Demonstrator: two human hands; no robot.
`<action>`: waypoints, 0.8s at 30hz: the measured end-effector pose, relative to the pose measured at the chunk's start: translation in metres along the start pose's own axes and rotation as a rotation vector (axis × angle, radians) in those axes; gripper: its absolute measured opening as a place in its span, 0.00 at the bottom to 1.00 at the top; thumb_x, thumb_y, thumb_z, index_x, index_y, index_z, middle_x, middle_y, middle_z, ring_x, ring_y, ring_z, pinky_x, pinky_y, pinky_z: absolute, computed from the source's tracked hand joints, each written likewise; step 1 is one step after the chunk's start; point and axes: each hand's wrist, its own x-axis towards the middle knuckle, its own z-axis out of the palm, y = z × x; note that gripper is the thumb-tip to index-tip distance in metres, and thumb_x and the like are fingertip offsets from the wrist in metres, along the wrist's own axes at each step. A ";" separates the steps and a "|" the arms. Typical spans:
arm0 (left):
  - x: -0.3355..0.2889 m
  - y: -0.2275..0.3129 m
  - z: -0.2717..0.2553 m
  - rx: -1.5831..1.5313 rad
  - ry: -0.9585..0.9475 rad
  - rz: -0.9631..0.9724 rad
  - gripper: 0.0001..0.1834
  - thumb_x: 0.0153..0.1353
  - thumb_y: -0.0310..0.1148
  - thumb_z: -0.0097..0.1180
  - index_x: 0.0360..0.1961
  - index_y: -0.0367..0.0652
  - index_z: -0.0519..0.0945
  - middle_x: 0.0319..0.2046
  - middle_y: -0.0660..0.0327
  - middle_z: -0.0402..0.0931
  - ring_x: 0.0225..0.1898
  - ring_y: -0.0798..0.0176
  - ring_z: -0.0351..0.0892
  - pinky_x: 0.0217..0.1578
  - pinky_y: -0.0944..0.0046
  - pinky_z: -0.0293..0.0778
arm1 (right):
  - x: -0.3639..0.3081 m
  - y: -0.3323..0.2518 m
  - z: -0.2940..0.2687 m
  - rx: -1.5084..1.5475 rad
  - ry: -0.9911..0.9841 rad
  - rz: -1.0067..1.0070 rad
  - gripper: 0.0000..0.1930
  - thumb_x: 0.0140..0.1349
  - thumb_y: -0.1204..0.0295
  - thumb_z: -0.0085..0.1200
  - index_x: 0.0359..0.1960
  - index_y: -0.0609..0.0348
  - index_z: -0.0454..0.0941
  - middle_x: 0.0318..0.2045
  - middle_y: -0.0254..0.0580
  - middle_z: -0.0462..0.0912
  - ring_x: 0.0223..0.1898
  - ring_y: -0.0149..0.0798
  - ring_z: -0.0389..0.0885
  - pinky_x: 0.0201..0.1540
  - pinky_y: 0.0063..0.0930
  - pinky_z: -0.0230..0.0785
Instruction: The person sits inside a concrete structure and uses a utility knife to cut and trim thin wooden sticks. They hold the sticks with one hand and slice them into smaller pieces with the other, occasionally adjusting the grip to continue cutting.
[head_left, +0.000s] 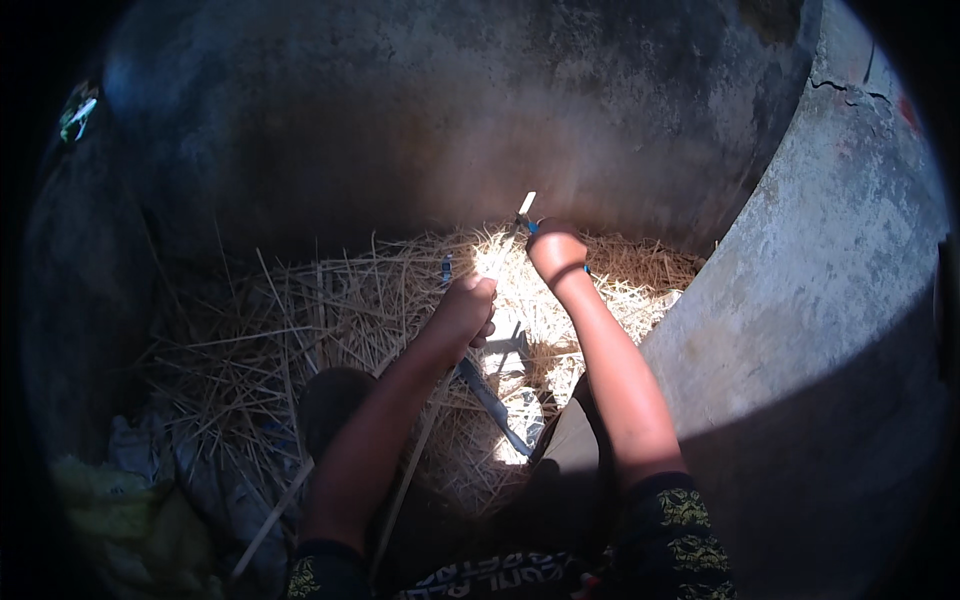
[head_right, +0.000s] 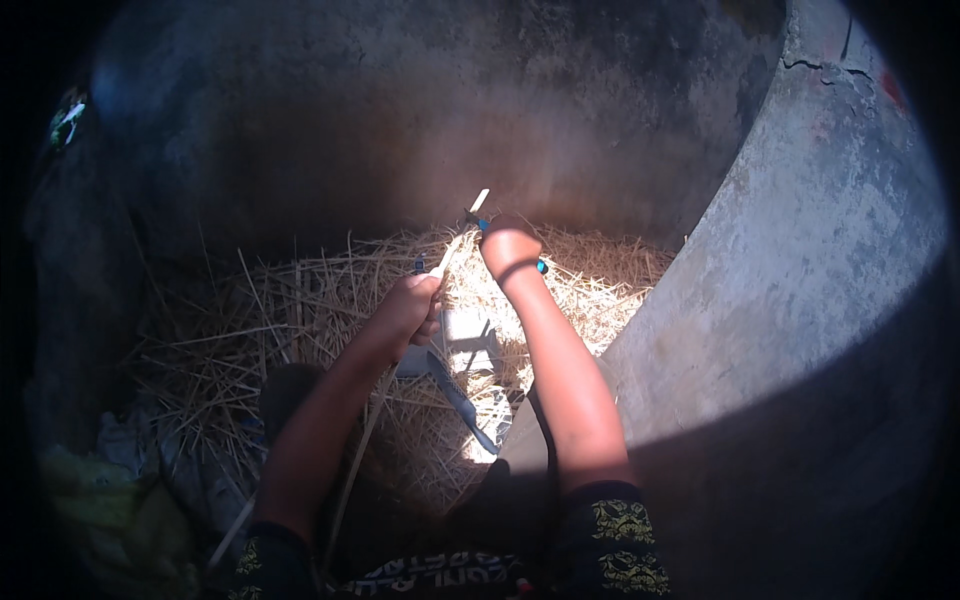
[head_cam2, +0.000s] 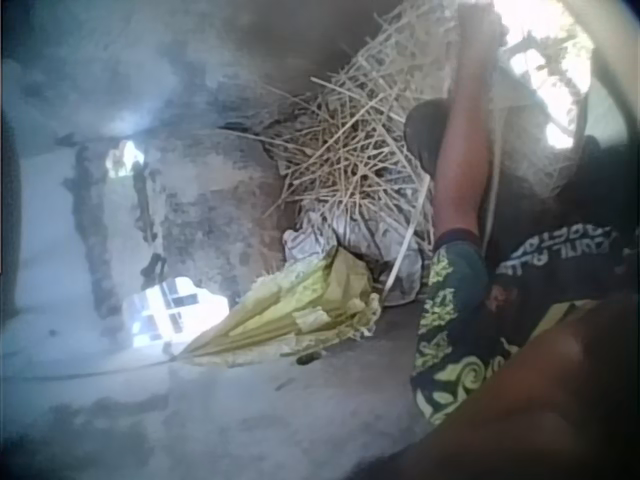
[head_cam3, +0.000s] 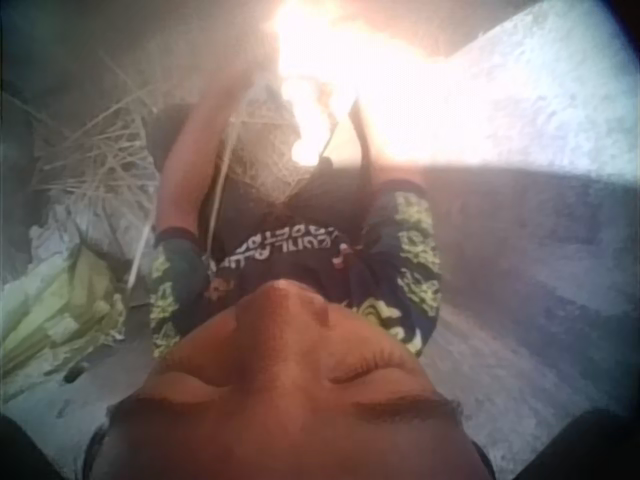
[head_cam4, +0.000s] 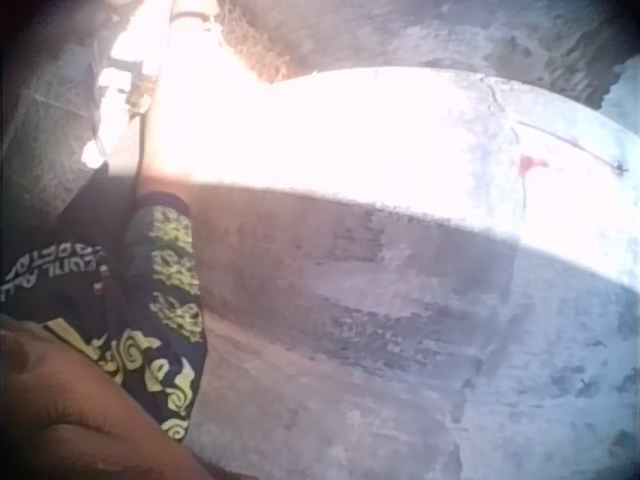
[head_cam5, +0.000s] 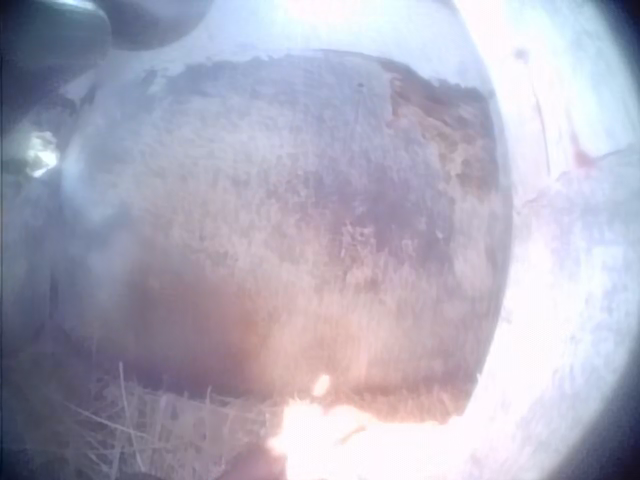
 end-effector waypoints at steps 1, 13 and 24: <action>0.000 0.001 0.001 0.003 0.000 0.010 0.12 0.71 0.39 0.41 0.28 0.51 0.65 0.17 0.73 0.59 0.12 0.77 0.52 0.12 0.70 0.45 | 0.009 0.003 0.001 0.021 -0.008 0.040 0.12 0.60 0.68 0.52 0.37 0.60 0.85 0.38 0.58 0.85 0.45 0.57 0.85 0.45 0.45 0.77; -0.008 0.007 0.000 -0.035 -0.198 -0.009 0.15 0.73 0.44 0.43 0.29 0.51 0.64 0.17 0.73 0.58 0.13 0.79 0.50 0.12 0.73 0.46 | 0.037 0.076 -0.017 0.322 0.077 0.062 0.16 0.59 0.64 0.48 0.28 0.65 0.81 0.29 0.58 0.84 0.34 0.54 0.84 0.40 0.40 0.73; 0.000 0.011 -0.001 -0.018 -0.282 -0.033 0.15 0.74 0.42 0.39 0.30 0.50 0.66 0.18 0.73 0.58 0.15 0.78 0.52 0.13 0.73 0.49 | -0.010 -0.001 -0.037 0.090 -0.177 -0.015 0.15 0.54 0.63 0.56 0.36 0.62 0.85 0.39 0.60 0.84 0.44 0.56 0.84 0.50 0.42 0.76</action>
